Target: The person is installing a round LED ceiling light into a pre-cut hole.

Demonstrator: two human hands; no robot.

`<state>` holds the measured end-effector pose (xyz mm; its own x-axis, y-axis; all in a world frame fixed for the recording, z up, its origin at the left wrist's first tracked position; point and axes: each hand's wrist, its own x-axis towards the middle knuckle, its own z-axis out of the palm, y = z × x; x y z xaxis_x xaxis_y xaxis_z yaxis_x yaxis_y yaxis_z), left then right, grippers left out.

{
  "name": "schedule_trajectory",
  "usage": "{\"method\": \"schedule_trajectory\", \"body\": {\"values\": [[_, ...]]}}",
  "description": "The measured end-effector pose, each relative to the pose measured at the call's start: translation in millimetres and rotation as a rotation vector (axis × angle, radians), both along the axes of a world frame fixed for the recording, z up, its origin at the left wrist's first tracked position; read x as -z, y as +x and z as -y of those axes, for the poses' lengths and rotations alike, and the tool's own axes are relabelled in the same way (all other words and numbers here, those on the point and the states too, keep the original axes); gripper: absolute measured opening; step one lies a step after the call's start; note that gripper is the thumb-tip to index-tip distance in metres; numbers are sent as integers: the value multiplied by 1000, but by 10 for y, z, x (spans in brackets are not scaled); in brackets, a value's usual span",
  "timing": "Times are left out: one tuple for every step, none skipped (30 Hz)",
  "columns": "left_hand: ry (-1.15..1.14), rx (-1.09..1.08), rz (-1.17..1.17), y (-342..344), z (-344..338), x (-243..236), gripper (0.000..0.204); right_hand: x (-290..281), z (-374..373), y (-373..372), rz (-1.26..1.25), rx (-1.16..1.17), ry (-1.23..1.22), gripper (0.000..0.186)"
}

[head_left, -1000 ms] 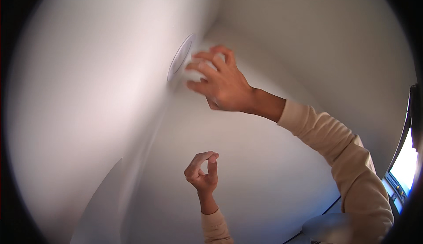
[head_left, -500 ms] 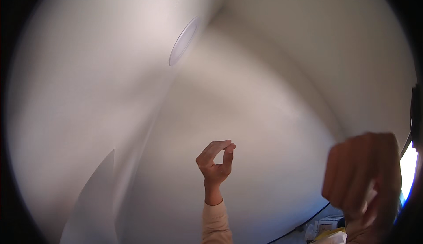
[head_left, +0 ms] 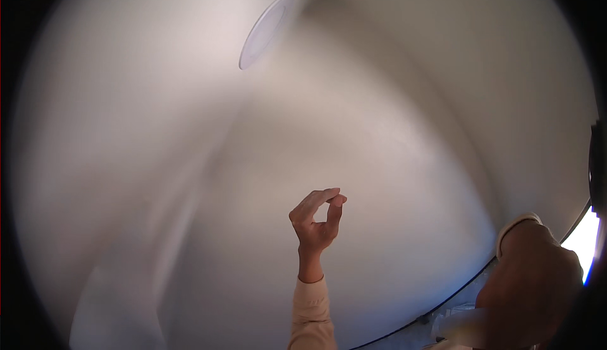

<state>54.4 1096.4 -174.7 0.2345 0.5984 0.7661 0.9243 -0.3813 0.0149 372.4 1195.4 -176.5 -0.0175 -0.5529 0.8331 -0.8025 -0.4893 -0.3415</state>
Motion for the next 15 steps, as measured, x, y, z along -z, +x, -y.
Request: {"method": "schedule_trajectory", "body": {"values": [[-12, 9, 18, 13, -5, 17, 11, -6, -1, 8, 11, 1, -7, 29], [-20, 11, 29, 17, -5, 32, 11, -6, -3, 15, 43, -10, -8, 28], [-19, 12, 34, 3, -6, 22, 11, -3, -24, 0, 67, -26, -2, 27], [-17, 14, 38, -12, -3, 14, 10, 8, -42, -20, 91, -42, 4, 25], [-19, 14, 40, -26, 10, 6, 10, 21, -62, -35, 115, -56, 11, 24], [-18, -1, 17, -38, 30, -3, 12, 35, -84, -51, 138, -70, 17, 23], [-23, 19, 2, 1, -53, 32, 14, 66, -89, 5, 170, -50, 15, 22], [-28, 55, 13, 48, -136, 81, 14, 102, -89, 63, 203, -29, 13, 21], [-28, 44, 39, 21, -79, 75, 14, 126, -106, 4, 218, -51, 18, 20], [-28, 34, 65, 1, -39, 61, 13, 147, -136, -42, 234, -73, 24, 18], [-29, 26, 60, -16, -25, 55, 13, 176, -166, -83, 251, -94, 30, 17], [-33, 26, 76, -24, -20, 51, 12, 225, -176, -142, 267, -117, 38, 16], [-36, 41, 106, -9, -39, 66, 11, 271, -173, -148, 299, -124, 43, 15], [-35, 45, 115, -18, -22, 69, 11, 331, -161, -191, 330, -135, 50, 14], [-23, -26, 90, -122, 147, 3, 11, 698, -80, -462, 126, -38, -410, 17]]}}
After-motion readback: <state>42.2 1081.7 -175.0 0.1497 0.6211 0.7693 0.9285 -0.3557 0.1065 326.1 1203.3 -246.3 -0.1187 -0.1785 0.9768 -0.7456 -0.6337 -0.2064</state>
